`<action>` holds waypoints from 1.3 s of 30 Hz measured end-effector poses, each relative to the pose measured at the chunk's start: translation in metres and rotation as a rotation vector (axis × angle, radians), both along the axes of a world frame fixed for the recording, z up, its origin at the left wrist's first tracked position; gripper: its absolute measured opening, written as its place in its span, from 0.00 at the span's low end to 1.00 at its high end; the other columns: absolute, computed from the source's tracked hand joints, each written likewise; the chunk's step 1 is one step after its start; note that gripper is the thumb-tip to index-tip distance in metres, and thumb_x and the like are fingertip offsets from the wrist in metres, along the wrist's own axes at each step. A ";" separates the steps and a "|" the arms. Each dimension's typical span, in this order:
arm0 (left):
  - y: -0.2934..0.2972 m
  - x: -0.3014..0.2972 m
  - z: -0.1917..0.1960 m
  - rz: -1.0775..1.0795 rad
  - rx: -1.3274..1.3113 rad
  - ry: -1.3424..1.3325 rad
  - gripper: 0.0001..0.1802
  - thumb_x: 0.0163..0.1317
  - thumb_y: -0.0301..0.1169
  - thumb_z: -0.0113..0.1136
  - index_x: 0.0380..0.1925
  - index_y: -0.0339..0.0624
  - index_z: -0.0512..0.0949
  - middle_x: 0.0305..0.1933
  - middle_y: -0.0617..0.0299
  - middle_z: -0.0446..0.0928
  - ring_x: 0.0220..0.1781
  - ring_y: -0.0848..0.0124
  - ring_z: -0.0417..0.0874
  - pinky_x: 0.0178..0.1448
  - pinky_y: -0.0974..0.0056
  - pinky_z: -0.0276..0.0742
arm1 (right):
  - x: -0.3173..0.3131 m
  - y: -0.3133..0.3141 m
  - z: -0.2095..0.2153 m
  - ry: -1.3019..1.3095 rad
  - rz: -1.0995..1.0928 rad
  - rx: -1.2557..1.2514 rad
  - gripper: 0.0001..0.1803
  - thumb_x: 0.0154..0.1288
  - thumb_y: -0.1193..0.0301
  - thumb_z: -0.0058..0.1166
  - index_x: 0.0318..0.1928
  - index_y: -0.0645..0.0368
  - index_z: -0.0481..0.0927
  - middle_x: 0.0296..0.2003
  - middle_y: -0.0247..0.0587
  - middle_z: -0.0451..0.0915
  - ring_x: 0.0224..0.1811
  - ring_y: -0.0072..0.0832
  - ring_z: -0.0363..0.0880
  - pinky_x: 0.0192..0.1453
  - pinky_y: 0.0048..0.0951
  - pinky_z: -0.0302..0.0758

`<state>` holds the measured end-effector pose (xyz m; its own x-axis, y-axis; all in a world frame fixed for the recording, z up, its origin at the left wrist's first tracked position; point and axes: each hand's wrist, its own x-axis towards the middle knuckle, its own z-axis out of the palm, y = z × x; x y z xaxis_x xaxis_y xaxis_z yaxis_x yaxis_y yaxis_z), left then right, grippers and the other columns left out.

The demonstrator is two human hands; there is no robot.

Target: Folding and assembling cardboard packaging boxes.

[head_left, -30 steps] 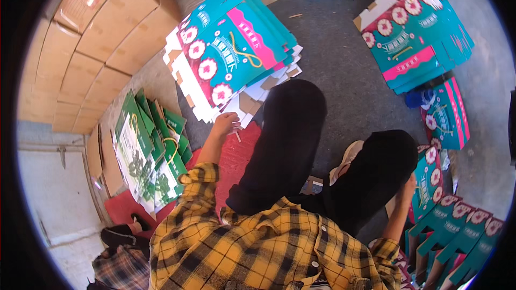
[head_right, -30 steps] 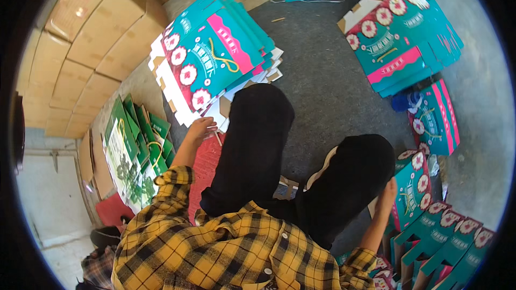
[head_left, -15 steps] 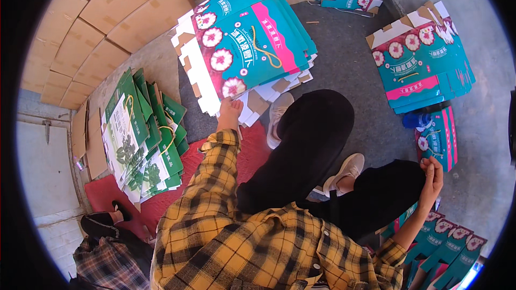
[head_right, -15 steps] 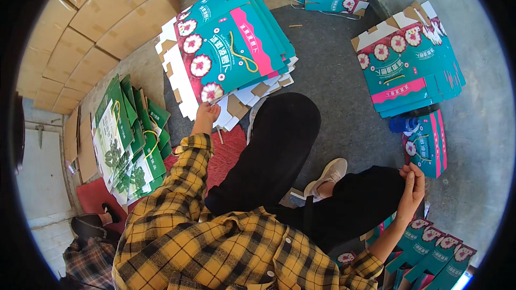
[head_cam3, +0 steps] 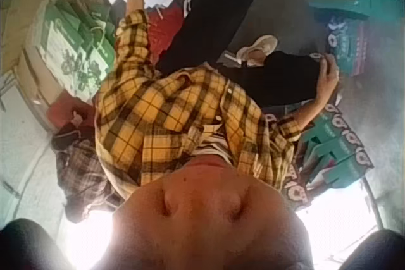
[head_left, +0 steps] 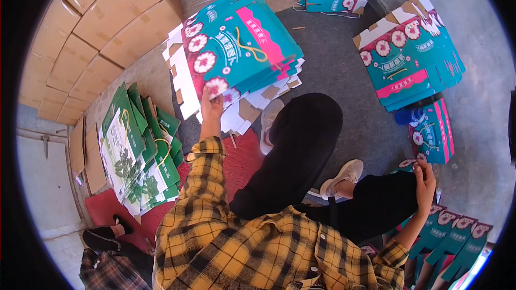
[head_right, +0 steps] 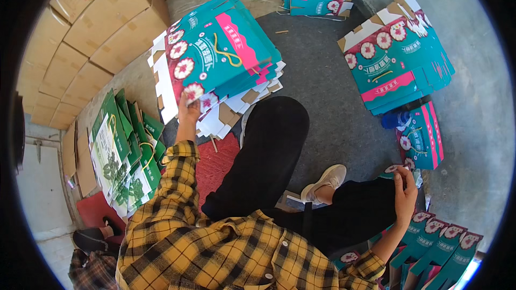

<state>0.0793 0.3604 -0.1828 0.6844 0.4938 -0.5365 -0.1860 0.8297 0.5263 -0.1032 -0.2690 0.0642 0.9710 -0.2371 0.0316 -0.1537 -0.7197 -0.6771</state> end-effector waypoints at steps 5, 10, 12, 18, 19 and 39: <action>-0.010 0.037 0.087 -0.119 0.193 -0.150 0.10 0.60 0.31 0.63 0.40 0.43 0.77 0.40 0.59 0.80 0.42 0.68 0.81 0.45 0.65 0.81 | -0.008 -0.001 0.005 -0.049 -0.016 -0.081 0.13 0.69 0.70 0.50 0.48 0.65 0.77 0.39 0.41 0.80 0.43 0.25 0.77 0.49 0.26 0.71; -0.096 0.026 0.195 -0.202 0.619 -0.061 0.12 0.61 0.28 0.60 0.42 0.35 0.75 0.42 0.58 0.78 0.41 0.69 0.81 0.40 0.66 0.80 | -0.011 0.004 0.009 -0.065 -0.029 -0.149 0.11 0.66 0.72 0.52 0.46 0.65 0.77 0.36 0.43 0.82 0.37 0.27 0.81 0.43 0.27 0.74; -0.138 0.008 0.238 -0.255 0.779 -0.128 0.12 0.61 0.29 0.60 0.41 0.33 0.76 0.42 0.55 0.78 0.40 0.69 0.81 0.38 0.67 0.78 | -0.016 -0.009 0.003 -0.049 -0.034 -0.145 0.11 0.66 0.72 0.52 0.46 0.65 0.77 0.36 0.43 0.82 0.39 0.27 0.81 0.44 0.27 0.74; -0.247 -0.067 0.296 -0.335 1.669 -0.480 0.15 0.63 0.30 0.57 0.46 0.31 0.76 0.43 0.50 0.79 0.42 0.68 0.80 0.42 0.64 0.76 | 0.023 -0.014 0.010 -0.005 0.046 0.263 0.18 0.70 0.64 0.49 0.53 0.62 0.74 0.45 0.40 0.79 0.47 0.28 0.78 0.49 0.28 0.73; -0.265 -0.078 0.288 -0.348 1.868 -0.574 0.17 0.62 0.29 0.57 0.49 0.31 0.75 0.45 0.49 0.78 0.43 0.63 0.80 0.42 0.62 0.77 | 0.039 0.002 0.017 -0.011 0.043 0.401 0.21 0.72 0.59 0.45 0.56 0.62 0.73 0.49 0.40 0.78 0.50 0.29 0.77 0.50 0.29 0.73; -0.378 -0.176 0.133 -1.039 2.405 -0.976 0.32 0.53 0.28 0.51 0.61 0.32 0.63 0.55 0.48 0.72 0.39 0.62 0.77 0.38 0.63 0.78 | 0.060 -0.016 -0.053 0.221 -0.178 1.247 0.42 0.63 0.36 0.40 0.64 0.58 0.65 0.60 0.44 0.71 0.61 0.37 0.70 0.63 0.41 0.67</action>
<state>-0.0967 -0.0177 -0.0497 0.5097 -0.8114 0.2860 -0.8601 -0.4733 0.1902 -0.0434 -0.2848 0.0117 0.8788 -0.1163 -0.4628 -0.3777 0.4233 -0.8235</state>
